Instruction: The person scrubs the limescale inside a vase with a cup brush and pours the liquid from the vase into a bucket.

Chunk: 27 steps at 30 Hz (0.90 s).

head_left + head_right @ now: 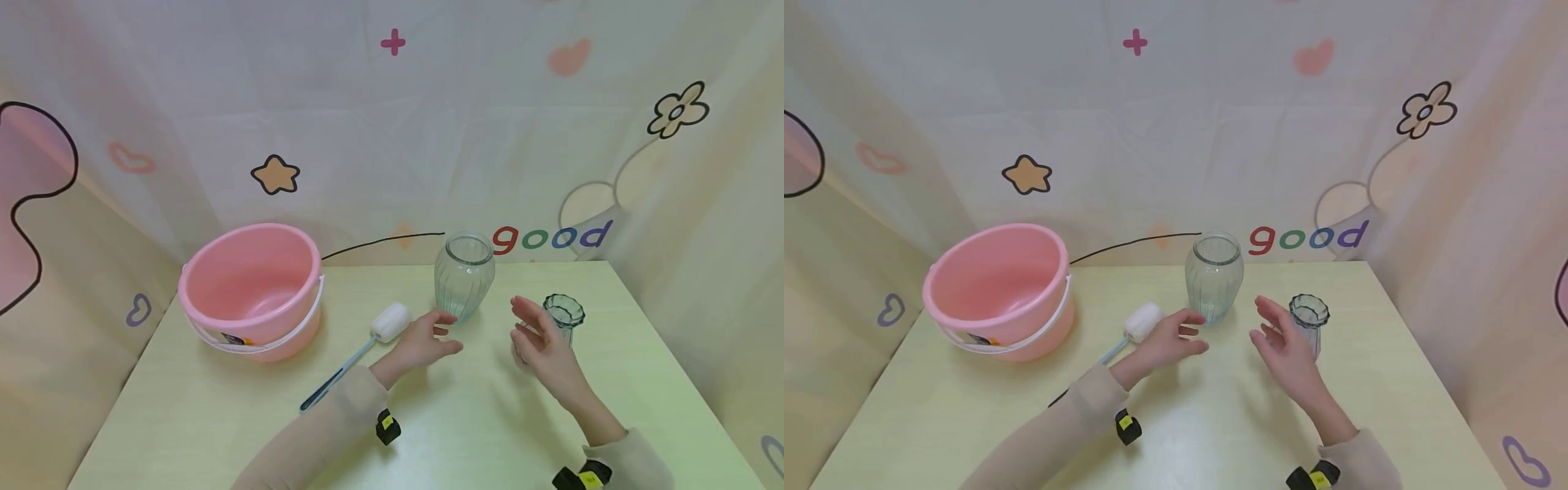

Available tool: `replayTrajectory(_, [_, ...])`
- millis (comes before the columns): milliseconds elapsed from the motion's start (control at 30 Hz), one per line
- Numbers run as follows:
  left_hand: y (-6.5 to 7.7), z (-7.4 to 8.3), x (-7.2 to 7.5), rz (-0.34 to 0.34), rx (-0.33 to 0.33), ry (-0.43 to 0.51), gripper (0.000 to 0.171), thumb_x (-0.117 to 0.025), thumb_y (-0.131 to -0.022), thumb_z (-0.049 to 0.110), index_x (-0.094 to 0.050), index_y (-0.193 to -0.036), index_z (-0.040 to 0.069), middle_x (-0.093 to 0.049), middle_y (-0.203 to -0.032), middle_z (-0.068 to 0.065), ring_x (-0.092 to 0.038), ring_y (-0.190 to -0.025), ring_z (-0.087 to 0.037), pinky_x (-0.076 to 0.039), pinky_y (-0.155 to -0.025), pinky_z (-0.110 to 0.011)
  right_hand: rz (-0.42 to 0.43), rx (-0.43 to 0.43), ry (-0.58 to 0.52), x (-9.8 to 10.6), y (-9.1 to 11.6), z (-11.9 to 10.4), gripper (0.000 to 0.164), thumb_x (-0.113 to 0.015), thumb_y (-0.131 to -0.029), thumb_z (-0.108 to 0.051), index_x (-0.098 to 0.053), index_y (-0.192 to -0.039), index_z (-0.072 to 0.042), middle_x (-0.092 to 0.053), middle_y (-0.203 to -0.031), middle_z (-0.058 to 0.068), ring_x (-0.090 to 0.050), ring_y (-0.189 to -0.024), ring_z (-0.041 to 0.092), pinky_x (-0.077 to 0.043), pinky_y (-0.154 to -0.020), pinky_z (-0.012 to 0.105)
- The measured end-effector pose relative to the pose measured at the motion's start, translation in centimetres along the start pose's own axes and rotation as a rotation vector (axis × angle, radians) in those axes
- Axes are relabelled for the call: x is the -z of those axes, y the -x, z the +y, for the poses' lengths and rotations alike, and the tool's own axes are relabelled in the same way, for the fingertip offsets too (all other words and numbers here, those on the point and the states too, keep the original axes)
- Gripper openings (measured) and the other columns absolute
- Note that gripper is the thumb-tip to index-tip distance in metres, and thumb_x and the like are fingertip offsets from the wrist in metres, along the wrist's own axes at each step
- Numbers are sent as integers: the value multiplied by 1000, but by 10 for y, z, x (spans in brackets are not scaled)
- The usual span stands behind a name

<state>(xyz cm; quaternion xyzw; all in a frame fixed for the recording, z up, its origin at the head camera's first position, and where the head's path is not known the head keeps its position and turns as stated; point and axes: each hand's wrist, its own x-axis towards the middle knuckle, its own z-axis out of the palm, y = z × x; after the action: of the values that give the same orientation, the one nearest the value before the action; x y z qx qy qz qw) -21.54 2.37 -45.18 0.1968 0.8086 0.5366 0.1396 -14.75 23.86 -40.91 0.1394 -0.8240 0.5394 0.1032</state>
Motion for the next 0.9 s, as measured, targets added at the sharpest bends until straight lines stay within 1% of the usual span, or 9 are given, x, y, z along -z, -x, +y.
replayTrajectory(133, [0,4,-12,-44,-72,5,53,-68,-80,24,-45,-124,8,-50,-126,-7,-50,-109,-21,-42,-88,-28,85,79,28,13,11,3,53,-55,-86,1,-35,-135,-7,-43,-129,14,-42,-116,18,-38,-90,17])
replayTrajectory(233, [-2,7,-19,-71,-128,-4,57,-68,-80,25,-41,-128,10,-48,-129,-3,-48,-111,-16,-41,-90,-28,152,107,72,23,17,7,53,-55,-84,5,-37,-133,-4,-46,-125,14,-44,-112,16,-39,-87,15])
replayTrajectory(367, [-8,13,-30,-90,-190,-20,61,-68,-80,27,-38,-131,13,-46,-130,0,-45,-112,-10,-40,-91,-28,262,36,128,37,24,14,52,-56,-84,3,-39,-133,-8,-49,-122,9,-46,-109,11,-38,-84,12])
replayTrajectory(500, [-19,16,-43,-91,-222,-17,64,-67,-80,28,-35,-134,14,-44,-133,-3,-44,-115,-13,-39,-92,-27,335,-74,175,49,27,24,54,-56,-86,-4,-36,-135,-14,-46,-124,5,-45,-109,8,-37,-84,10])
replayTrajectory(600, [-28,20,-53,-93,-234,-34,65,-67,-81,29,-34,-135,15,-43,-134,-3,-43,-116,-14,-39,-91,-26,354,-127,193,54,29,34,56,-56,-87,-8,-33,-137,-15,-43,-127,6,-43,-110,8,-37,-84,10])
replayTrajectory(667, [-35,23,-59,-97,-242,-65,65,-66,-81,31,-33,-135,15,-42,-135,-1,-43,-117,-14,-39,-91,-25,353,-152,192,56,31,41,57,-56,-87,-10,-31,-138,-14,-41,-130,7,-41,-113,8,-37,-85,11])
replayTrajectory(733, [-42,26,-64,-100,-246,-101,65,-66,-81,33,-34,-135,16,-42,-135,1,-43,-116,-12,-39,-90,-23,346,-173,192,57,33,48,59,-57,-87,-11,-29,-139,-14,-39,-132,9,-39,-116,10,-37,-85,11])
replayTrajectory(800, [-48,27,-67,-102,-243,-129,65,-65,-81,35,-33,-136,18,-41,-136,3,-42,-116,-12,-39,-89,-22,318,-197,206,58,33,54,61,-57,-88,-15,-27,-140,-14,-36,-136,10,-37,-119,15,-38,-86,13])
replayTrajectory(900, [-55,30,-70,-112,-240,-144,64,-63,-83,36,-33,-136,18,-41,-136,2,-42,-117,-13,-39,-89,-23,254,-216,224,58,32,63,64,-58,-88,-18,-23,-142,-12,-30,-140,14,-33,-123,27,-41,-92,31])
